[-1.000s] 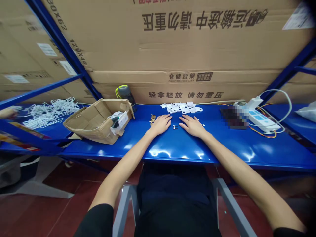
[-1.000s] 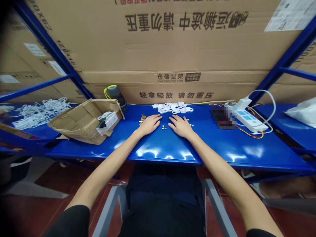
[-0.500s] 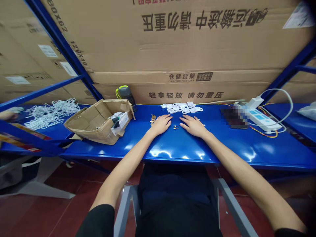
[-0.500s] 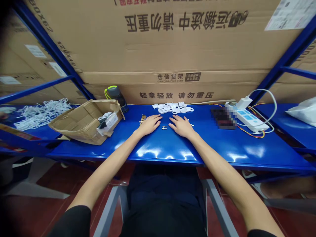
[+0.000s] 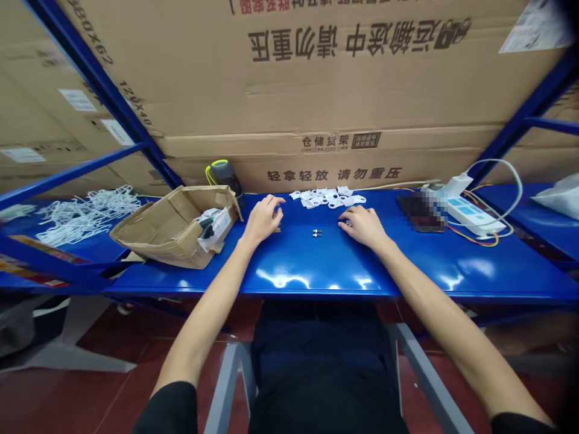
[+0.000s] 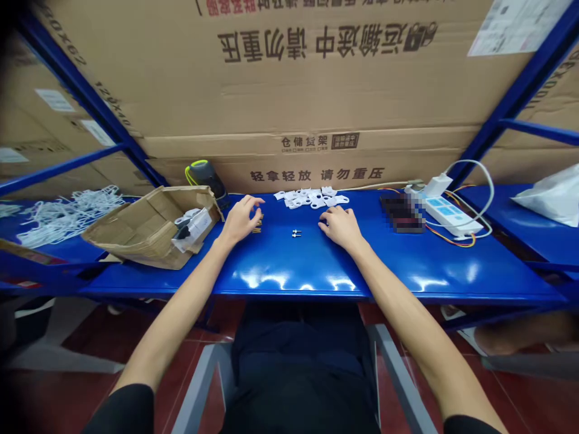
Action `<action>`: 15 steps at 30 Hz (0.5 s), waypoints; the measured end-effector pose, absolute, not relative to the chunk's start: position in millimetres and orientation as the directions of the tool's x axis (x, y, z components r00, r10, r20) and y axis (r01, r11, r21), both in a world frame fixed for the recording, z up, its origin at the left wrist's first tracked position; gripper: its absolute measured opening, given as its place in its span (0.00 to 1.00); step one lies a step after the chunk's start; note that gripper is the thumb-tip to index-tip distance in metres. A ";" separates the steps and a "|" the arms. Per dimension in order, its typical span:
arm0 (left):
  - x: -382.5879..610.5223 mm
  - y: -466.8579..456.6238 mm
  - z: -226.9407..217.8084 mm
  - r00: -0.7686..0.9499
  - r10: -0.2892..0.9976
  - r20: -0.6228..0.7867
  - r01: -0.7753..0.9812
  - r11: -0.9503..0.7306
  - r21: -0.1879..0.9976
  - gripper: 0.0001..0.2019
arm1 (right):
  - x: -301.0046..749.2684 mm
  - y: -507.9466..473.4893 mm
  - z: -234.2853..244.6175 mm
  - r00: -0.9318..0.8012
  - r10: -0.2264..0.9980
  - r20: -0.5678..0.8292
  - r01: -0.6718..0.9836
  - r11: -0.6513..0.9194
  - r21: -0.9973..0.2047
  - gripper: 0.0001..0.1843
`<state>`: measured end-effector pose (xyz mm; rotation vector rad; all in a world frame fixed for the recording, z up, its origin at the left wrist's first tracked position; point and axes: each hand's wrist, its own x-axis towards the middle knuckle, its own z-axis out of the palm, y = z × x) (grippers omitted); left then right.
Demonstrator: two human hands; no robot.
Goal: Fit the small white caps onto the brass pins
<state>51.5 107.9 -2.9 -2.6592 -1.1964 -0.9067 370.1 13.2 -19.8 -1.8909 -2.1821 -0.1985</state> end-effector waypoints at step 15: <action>-8.9 98.6 -14.5 0.747 0.568 0.346 0.616 -0.787 -0.038 0.20 | 369.6 8.8 -14.4 -0.098 0.966 0.237 0.992 0.115 -0.056 0.17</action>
